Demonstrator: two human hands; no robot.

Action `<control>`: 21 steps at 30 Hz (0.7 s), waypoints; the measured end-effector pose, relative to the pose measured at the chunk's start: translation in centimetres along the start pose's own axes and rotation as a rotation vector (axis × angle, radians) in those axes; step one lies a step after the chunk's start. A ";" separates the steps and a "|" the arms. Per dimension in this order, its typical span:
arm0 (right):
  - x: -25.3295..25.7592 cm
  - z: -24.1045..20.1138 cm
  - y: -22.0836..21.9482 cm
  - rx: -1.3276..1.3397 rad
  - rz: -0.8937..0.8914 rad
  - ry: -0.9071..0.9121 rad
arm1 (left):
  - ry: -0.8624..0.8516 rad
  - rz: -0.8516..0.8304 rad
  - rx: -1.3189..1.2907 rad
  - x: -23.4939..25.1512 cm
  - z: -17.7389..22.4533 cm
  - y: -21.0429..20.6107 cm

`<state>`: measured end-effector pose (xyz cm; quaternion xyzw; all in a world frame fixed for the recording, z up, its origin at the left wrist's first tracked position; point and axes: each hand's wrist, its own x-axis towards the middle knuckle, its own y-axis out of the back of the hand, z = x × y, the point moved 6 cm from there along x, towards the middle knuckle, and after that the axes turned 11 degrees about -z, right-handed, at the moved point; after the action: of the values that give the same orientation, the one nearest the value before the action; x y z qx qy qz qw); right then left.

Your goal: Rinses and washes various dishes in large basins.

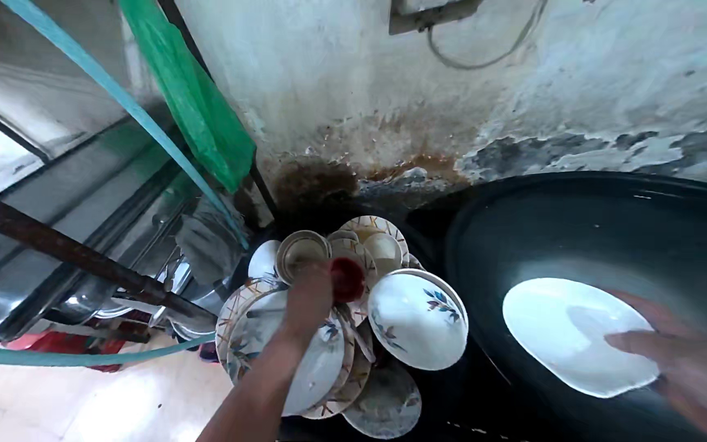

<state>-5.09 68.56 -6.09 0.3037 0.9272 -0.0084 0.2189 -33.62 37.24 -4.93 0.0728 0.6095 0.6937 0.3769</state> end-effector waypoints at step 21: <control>0.3 -0.2 -2.7 -0.028 -0.056 0.038 | 0.041 -0.246 -0.345 2.5 -5.5 0.2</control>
<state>-6.95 66.54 -6.31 0.2744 0.9395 0.0044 0.2052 -38.58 34.42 -7.04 -0.0820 0.4937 0.7377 0.4532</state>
